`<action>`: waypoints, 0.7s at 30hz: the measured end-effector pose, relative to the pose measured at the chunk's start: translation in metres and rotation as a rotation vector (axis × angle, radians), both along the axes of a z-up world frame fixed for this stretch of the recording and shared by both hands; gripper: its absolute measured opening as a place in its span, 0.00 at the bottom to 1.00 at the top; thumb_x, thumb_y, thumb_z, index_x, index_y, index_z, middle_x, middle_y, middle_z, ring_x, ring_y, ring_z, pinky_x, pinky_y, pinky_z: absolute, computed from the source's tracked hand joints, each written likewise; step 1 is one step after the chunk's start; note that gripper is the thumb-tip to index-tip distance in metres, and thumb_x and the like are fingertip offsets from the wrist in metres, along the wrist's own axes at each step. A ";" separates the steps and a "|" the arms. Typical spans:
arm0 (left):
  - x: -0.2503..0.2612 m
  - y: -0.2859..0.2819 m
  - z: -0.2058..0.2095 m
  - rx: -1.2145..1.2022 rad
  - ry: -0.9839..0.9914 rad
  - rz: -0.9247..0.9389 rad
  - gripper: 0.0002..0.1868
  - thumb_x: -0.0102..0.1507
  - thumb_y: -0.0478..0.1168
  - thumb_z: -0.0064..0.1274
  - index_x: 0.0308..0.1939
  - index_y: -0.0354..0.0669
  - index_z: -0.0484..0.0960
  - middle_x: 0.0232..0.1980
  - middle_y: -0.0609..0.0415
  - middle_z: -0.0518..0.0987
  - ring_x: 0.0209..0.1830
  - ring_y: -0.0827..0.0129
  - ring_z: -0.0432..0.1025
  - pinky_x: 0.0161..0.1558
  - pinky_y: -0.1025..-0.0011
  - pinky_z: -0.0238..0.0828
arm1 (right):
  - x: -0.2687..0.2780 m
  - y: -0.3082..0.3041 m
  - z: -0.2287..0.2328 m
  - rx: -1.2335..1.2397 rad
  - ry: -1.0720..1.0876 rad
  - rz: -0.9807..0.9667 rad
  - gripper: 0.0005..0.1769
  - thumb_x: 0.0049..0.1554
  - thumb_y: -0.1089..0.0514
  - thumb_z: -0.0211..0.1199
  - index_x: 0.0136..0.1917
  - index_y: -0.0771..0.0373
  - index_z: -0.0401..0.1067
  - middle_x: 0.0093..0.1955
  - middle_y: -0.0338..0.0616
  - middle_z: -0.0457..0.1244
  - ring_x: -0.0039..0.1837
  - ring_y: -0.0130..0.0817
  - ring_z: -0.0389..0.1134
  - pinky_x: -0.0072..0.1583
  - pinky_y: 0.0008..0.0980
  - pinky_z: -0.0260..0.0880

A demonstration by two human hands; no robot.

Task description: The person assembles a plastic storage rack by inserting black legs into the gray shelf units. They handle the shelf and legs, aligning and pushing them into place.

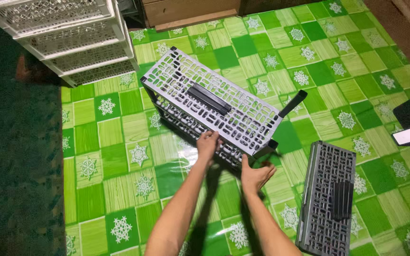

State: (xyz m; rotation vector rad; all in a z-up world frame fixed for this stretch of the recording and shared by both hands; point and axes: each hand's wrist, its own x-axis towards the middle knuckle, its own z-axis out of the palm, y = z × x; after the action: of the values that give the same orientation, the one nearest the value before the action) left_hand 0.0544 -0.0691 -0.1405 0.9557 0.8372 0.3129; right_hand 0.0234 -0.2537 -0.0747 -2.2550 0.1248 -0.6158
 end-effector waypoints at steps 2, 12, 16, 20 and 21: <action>-0.002 0.022 0.000 -0.002 0.030 -0.035 0.16 0.63 0.41 0.58 0.52 0.38 0.76 0.38 0.53 0.82 0.29 0.71 0.77 0.27 0.72 0.70 | -0.006 0.007 -0.008 0.048 0.356 -0.046 0.32 0.50 0.40 0.78 0.41 0.73 0.70 0.41 0.57 0.64 0.47 0.54 0.64 0.54 0.49 0.65; 0.012 0.082 0.013 -0.015 0.026 -0.034 0.22 0.62 0.45 0.59 0.58 0.43 0.77 0.44 0.56 0.83 0.32 0.69 0.78 0.33 0.70 0.74 | 0.040 0.070 -0.036 1.105 0.915 0.247 0.30 0.59 0.37 0.63 0.56 0.66 0.72 0.54 0.48 0.70 0.50 0.39 0.75 0.45 0.36 0.73; 0.013 0.080 0.018 -0.086 0.005 -0.014 0.22 0.63 0.43 0.61 0.56 0.38 0.75 0.44 0.47 0.83 0.33 0.63 0.80 0.35 0.68 0.79 | 0.054 0.076 -0.053 1.169 0.934 0.186 0.33 0.60 0.37 0.61 0.60 0.70 0.66 0.59 0.56 0.70 0.52 0.45 0.76 0.47 0.40 0.78; 0.012 0.070 0.017 -0.116 -0.033 -0.011 0.20 0.62 0.42 0.61 0.54 0.36 0.75 0.43 0.45 0.83 0.33 0.61 0.81 0.34 0.68 0.82 | 0.063 0.070 -0.065 1.132 0.900 0.162 0.31 0.60 0.39 0.61 0.59 0.71 0.67 0.56 0.57 0.70 0.48 0.47 0.76 0.46 0.40 0.78; 0.013 0.068 0.018 -0.126 -0.060 -0.010 0.20 0.62 0.41 0.61 0.53 0.35 0.75 0.43 0.44 0.83 0.33 0.60 0.82 0.34 0.68 0.82 | 0.068 0.068 -0.064 1.126 0.887 0.163 0.30 0.60 0.40 0.61 0.59 0.71 0.69 0.55 0.56 0.71 0.47 0.47 0.76 0.45 0.39 0.78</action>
State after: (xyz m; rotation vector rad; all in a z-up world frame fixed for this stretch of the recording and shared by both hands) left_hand 0.0670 -0.0012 -0.1226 0.8288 0.7879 0.2752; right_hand 0.0911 -0.1855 -0.1386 -1.2410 0.5548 0.5093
